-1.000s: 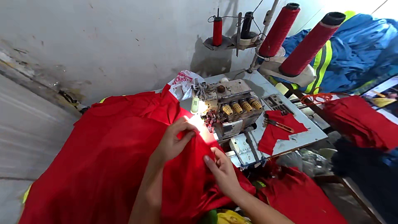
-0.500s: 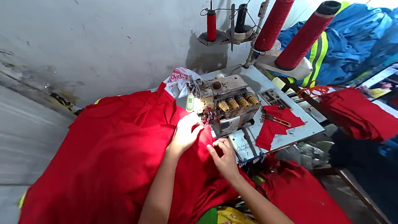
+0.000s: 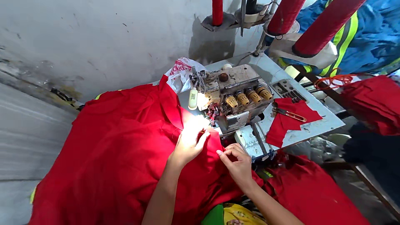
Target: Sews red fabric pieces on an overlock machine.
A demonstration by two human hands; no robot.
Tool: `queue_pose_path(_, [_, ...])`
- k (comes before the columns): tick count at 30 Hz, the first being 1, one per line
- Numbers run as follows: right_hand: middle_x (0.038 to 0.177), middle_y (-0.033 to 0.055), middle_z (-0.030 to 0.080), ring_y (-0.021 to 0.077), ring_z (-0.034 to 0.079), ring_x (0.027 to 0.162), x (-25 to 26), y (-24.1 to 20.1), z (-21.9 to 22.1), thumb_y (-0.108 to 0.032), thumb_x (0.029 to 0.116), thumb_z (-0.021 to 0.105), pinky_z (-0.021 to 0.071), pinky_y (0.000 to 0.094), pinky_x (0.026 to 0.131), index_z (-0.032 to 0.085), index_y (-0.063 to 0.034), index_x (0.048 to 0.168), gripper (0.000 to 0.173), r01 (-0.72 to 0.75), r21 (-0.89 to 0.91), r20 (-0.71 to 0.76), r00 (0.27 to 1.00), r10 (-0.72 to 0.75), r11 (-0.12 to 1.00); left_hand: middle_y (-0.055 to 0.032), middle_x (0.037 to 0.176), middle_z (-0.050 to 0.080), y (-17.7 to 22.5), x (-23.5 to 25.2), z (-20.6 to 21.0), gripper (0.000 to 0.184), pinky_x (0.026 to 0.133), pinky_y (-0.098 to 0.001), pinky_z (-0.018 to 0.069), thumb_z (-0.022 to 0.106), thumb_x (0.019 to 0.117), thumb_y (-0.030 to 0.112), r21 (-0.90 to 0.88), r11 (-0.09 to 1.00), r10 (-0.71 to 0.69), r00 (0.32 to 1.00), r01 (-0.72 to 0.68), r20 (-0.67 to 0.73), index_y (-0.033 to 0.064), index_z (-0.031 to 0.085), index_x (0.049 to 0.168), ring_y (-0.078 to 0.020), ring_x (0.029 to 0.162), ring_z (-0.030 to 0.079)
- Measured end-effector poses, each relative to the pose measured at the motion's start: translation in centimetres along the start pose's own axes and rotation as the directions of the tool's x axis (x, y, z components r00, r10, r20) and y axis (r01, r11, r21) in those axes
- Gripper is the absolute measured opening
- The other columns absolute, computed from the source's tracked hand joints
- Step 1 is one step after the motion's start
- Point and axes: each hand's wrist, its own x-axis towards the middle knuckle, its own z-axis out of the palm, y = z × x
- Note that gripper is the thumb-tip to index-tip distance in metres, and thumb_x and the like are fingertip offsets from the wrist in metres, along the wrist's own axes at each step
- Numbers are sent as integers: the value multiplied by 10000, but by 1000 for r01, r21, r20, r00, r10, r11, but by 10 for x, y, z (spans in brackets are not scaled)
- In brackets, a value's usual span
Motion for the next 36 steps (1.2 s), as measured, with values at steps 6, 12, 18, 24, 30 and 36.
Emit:
queue_pose_path(6, [757,13,697,64,647,860,6,3,3,-237,843,738,487,202,815,671,-84,630,271,21,34,-21,1000,-20,999,-110,993,741,3,2,0,258,907,-451,539,536,1006,196,66,997,-32,999,33,-14,34,736,1020,-232,992,707])
queue_pose_path(12, [757,9,702,75,657,870,9,6,2,-241,837,748,495,219,827,667,-89,627,272,27,27,-12,1000,-27,999,-90,968,747,4,3,1,233,860,-476,547,563,989,195,112,993,-25,999,30,-47,51,746,994,-241,964,715])
queue_pose_path(18, [778,16,701,31,649,859,9,5,3,-215,814,765,499,157,793,663,-76,635,248,-16,74,18,1000,14,997,-68,968,754,5,-3,6,156,857,-446,479,633,919,157,198,979,63,991,-40,-114,88,768,959,-237,949,691])
queue_pose_path(24, [831,2,697,-18,639,899,4,2,-1,-190,814,763,500,114,807,660,-69,653,226,-65,158,33,998,60,985,-167,1086,718,16,-17,4,267,960,-468,516,512,1015,168,237,971,50,997,-35,-56,8,724,1044,-312,1066,683])
queue_pose_path(30, [842,10,702,-12,643,884,21,4,-2,-169,824,761,513,129,791,674,-57,662,215,-66,167,20,998,63,984,-189,1069,694,15,-11,6,291,981,-562,469,467,1037,160,197,977,-70,997,77,-42,-33,681,1080,-352,1091,653])
queue_pose_path(36, [910,66,695,40,635,913,27,5,4,-200,831,755,506,157,808,674,-48,660,243,-38,48,-26,999,39,998,-190,1237,672,7,1,2,295,1081,-535,424,490,1023,167,210,977,-35,999,39,-23,-14,688,1145,-347,1240,599])
